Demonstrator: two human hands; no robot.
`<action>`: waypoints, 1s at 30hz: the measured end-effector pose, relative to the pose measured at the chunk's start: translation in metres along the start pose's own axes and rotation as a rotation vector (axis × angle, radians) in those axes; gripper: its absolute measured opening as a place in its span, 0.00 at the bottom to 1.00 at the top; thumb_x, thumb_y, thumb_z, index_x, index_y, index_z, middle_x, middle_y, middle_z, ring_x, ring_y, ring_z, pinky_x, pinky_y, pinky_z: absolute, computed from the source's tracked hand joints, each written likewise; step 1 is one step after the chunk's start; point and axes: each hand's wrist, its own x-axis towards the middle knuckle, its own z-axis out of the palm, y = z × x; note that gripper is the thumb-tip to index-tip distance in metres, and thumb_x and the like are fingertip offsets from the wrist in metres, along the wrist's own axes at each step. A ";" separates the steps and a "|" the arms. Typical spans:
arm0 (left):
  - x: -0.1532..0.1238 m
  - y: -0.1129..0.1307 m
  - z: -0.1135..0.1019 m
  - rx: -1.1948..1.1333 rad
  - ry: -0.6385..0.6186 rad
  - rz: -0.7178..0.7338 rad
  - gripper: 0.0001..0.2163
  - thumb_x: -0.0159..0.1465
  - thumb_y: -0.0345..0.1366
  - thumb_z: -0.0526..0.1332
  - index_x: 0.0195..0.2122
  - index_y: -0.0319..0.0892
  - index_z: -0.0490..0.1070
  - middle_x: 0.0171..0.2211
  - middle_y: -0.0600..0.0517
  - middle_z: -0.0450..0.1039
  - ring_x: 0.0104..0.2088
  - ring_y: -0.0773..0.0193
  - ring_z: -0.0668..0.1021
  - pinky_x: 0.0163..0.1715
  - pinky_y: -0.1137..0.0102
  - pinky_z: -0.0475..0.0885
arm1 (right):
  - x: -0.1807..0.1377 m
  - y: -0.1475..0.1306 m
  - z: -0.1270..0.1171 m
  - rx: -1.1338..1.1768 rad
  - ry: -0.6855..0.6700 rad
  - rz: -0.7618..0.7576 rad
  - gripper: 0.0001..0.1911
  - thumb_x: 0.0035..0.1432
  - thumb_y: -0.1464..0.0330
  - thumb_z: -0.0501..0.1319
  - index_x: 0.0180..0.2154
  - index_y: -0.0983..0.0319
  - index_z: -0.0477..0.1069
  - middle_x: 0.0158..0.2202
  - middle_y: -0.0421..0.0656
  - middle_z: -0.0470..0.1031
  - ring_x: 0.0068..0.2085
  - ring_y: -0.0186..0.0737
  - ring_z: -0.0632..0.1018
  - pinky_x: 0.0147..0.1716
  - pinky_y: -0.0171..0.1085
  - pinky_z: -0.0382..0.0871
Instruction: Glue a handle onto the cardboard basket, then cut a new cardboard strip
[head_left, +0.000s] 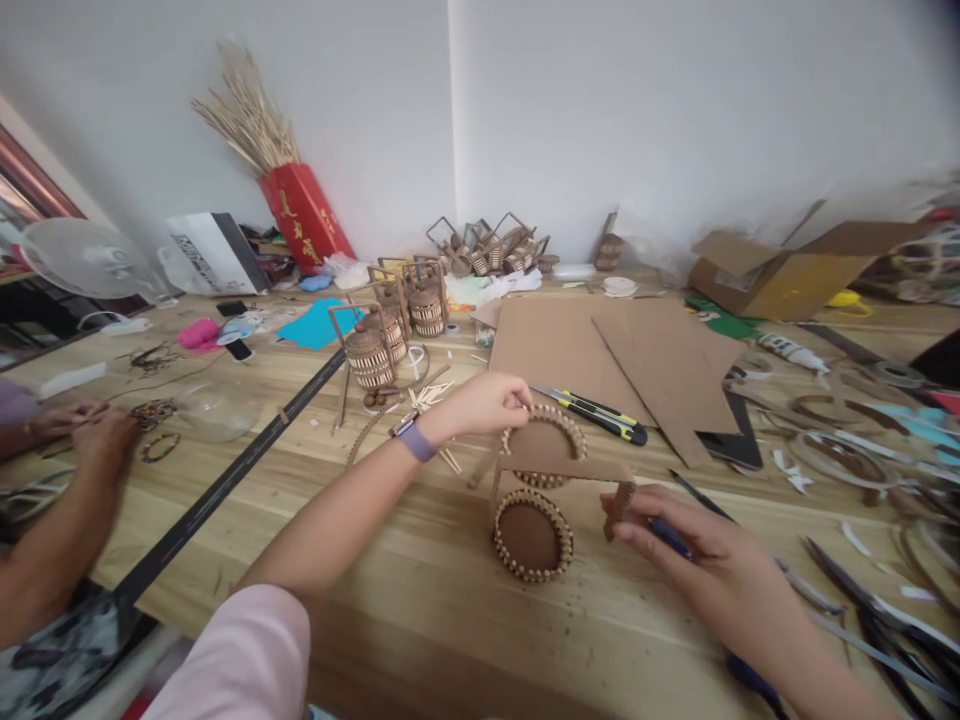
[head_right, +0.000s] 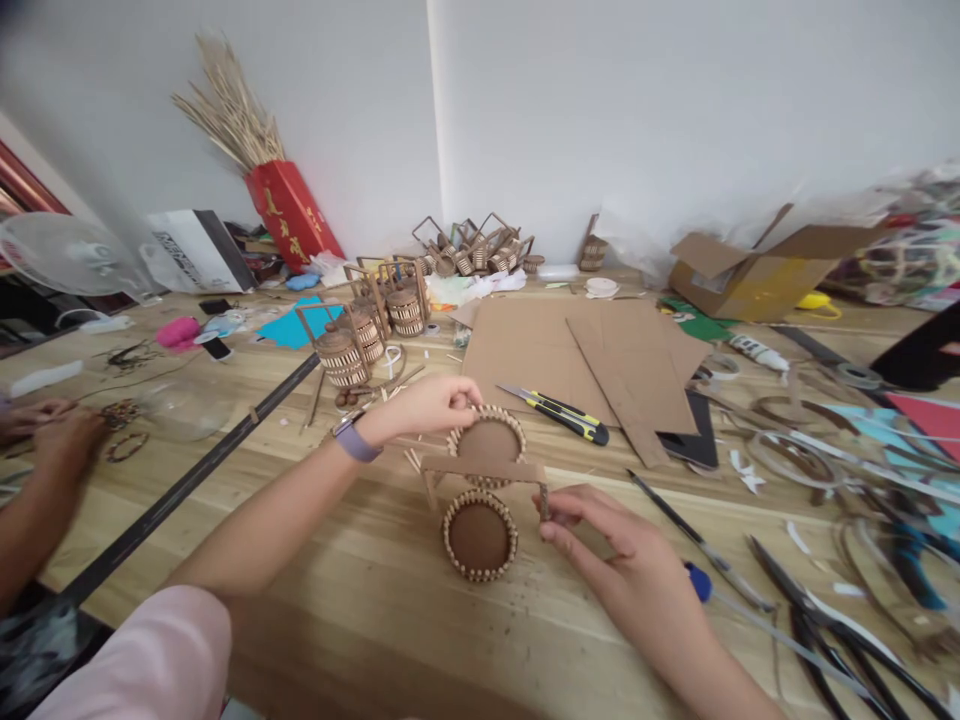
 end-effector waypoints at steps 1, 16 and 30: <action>0.002 -0.007 -0.003 0.015 0.058 -0.042 0.07 0.59 0.29 0.62 0.38 0.39 0.76 0.24 0.57 0.71 0.25 0.67 0.71 0.27 0.74 0.62 | 0.000 0.000 0.001 -0.001 0.004 -0.007 0.08 0.59 0.59 0.63 0.31 0.54 0.76 0.31 0.41 0.81 0.33 0.42 0.81 0.32 0.36 0.76; -0.034 -0.048 0.044 0.333 0.293 -0.294 0.11 0.71 0.38 0.55 0.46 0.37 0.71 0.46 0.40 0.76 0.50 0.50 0.76 0.50 0.59 0.69 | -0.004 -0.005 0.009 0.018 -0.011 -0.010 0.08 0.58 0.60 0.64 0.29 0.55 0.77 0.30 0.40 0.81 0.32 0.38 0.82 0.31 0.30 0.76; -0.011 -0.035 0.065 0.121 -0.020 -0.179 0.06 0.64 0.34 0.64 0.38 0.36 0.77 0.37 0.46 0.79 0.39 0.57 0.80 0.41 0.64 0.74 | -0.013 0.016 0.006 0.184 -0.064 0.288 0.26 0.59 0.44 0.56 0.29 0.57 0.79 0.32 0.46 0.81 0.36 0.46 0.81 0.36 0.38 0.75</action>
